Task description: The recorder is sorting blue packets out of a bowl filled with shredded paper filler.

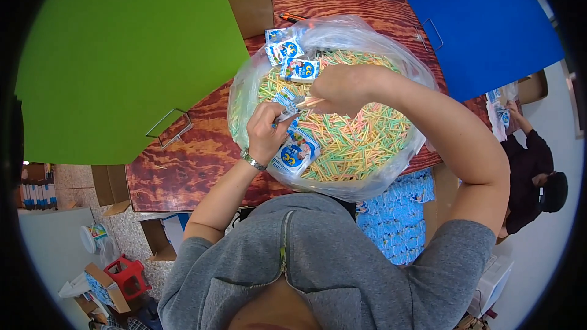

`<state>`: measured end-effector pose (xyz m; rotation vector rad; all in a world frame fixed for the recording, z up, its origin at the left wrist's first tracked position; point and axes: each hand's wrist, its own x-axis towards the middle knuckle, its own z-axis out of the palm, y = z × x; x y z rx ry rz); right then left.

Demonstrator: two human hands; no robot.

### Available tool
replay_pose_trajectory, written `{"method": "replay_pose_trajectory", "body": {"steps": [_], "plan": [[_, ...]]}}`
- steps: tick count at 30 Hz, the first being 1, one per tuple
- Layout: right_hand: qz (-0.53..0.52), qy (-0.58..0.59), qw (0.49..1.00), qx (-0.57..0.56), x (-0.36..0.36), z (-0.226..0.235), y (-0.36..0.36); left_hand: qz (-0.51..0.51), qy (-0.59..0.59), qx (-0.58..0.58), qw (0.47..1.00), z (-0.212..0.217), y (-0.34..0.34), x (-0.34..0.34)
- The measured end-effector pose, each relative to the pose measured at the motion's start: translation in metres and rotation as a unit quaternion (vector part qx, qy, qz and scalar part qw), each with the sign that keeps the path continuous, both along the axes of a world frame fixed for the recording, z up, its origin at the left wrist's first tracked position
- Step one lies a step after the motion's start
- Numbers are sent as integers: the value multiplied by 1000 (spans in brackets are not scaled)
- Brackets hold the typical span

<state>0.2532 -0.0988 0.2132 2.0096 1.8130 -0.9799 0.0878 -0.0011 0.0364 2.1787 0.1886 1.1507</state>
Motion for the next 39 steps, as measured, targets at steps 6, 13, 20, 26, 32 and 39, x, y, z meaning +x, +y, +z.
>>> {"method": "replay_pose_trajectory", "body": {"steps": [6, 13, 20, 26, 32, 39], "plan": [[39, -54, 997, -42, -12, 9, 21, -22, -14, 4, 1000, 4, -4, -5], [56, -13, 950, 306, -21, -19, -2, -141, 83, -378, 911, -7, -4, -13], [-24, 157, 901, 403, -36, -84, 1, -225, 171, -353, 892, -17, 33, -42], [-118, 96, 915, 374, 6, -158, -34, -171, 297, -352, 871, -49, 48, -81], [-170, -60, 957, 228, -54, -197, -48, 28, 266, -145, 953, -73, 38, -70], [-100, -103, 935, 325, -47, -192, -68, 58, 211, 47, 975, -34, 17, -56]]}}
